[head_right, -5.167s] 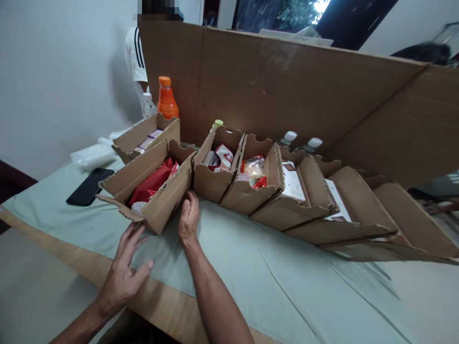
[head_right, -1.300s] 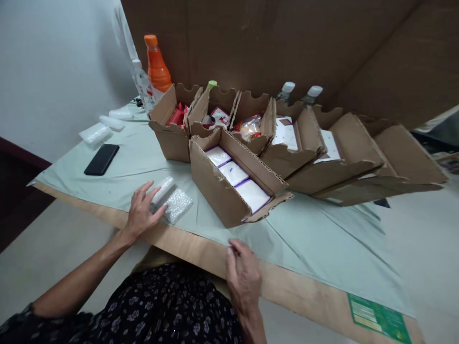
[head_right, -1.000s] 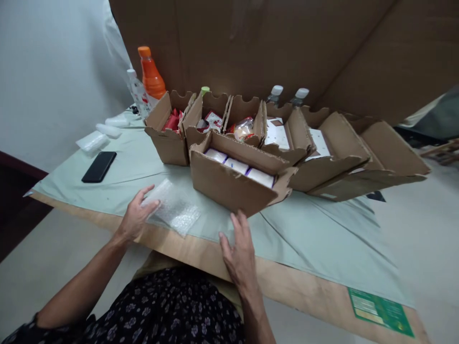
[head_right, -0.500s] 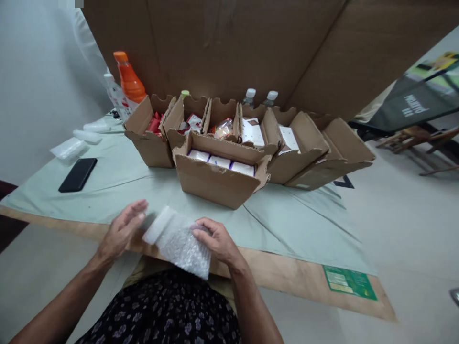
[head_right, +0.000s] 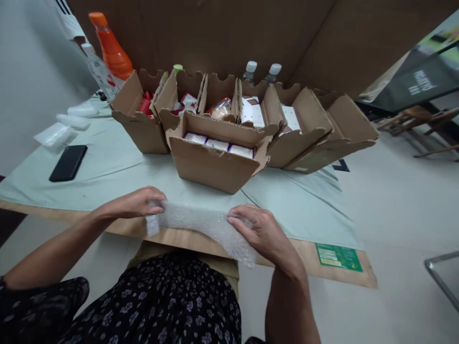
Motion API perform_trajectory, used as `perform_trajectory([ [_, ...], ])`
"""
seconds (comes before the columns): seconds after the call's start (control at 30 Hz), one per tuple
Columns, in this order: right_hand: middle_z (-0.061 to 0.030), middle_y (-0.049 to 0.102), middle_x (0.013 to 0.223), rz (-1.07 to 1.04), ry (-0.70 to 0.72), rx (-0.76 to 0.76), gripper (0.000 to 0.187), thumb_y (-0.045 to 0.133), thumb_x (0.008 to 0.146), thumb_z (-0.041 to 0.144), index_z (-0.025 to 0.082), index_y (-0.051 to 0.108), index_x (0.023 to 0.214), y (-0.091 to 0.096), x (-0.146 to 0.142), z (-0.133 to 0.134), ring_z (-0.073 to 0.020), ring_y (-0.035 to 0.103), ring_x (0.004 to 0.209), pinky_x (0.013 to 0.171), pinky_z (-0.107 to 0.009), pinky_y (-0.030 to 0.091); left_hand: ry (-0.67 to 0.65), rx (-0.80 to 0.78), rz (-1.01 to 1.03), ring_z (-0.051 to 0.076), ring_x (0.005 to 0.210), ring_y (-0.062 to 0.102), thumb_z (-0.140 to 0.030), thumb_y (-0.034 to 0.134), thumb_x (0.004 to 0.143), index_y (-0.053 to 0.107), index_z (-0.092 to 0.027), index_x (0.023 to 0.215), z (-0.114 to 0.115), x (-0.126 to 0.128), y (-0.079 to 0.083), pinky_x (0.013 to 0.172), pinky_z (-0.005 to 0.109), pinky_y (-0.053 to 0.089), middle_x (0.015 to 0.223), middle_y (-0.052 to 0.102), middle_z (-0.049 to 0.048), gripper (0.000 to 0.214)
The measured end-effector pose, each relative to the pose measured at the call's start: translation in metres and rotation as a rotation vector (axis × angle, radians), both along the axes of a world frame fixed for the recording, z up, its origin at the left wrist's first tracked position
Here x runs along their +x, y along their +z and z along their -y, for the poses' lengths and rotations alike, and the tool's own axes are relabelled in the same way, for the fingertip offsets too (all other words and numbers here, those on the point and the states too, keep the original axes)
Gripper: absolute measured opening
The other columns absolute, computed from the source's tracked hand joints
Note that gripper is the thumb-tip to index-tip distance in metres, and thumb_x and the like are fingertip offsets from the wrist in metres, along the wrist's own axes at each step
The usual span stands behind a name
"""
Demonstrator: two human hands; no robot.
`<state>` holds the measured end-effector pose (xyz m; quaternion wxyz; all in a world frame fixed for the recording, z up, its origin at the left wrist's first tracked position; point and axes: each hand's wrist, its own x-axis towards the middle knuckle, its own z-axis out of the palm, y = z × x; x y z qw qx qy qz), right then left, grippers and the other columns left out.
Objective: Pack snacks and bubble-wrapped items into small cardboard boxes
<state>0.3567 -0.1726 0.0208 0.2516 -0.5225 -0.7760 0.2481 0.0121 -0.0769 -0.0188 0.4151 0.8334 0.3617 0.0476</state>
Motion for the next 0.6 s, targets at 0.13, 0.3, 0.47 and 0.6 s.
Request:
perform_trajectory([
  [0.13,-0.0025,0.077,0.079,-0.03,-0.094,-0.117,0.026,0.059,0.093,0.042,0.023,0.072,0.082,-0.016,0.028,0.006,-0.0181,0.071,0.07,0.067,-0.028,0.054,0.101,-0.186,-0.06,0.015,0.076,0.06,-0.036,0.06,0.083,0.068,-0.019,0.091,-0.004,-0.034,0.011,0.07,0.024,0.045,0.083,0.069,-0.0008,0.021],
  [0.3,-0.0051,0.078,0.084,0.049,-0.214,-0.186,0.032,0.058,0.091,0.05,0.022,0.072,0.085,-0.045,0.044,-0.011,-0.0224,0.073,0.078,0.075,-0.033,0.055,0.177,0.01,-0.232,0.018,0.079,0.065,-0.031,0.06,0.08,0.071,-0.019,0.108,-0.022,-0.03,0.007,0.074,0.027,0.05,0.086,0.071,0.0007,0.032],
  [0.47,-0.0159,0.076,0.111,0.358,-0.515,0.108,0.041,0.056,0.092,0.05,0.018,0.071,0.112,-0.074,0.055,-0.013,-0.0357,0.068,0.105,0.089,-0.051,0.051,0.383,0.455,-0.411,0.035,0.111,0.064,-0.02,0.055,0.086,0.063,-0.013,0.132,-0.007,-0.013,-0.016,0.097,0.05,0.05,0.113,0.071,0.0166,0.048],
  [0.6,-0.0187,0.072,0.122,0.324,-0.462,0.31,0.034,0.049,0.1,0.035,0.015,0.068,0.12,-0.081,0.007,0.0,-0.0335,0.064,0.114,0.099,-0.053,0.049,0.345,0.88,-0.166,0.037,0.146,0.042,-0.027,0.056,0.097,0.053,-0.017,0.142,0.037,0.01,-0.028,0.116,0.055,0.038,0.151,0.052,0.0206,0.047],
])
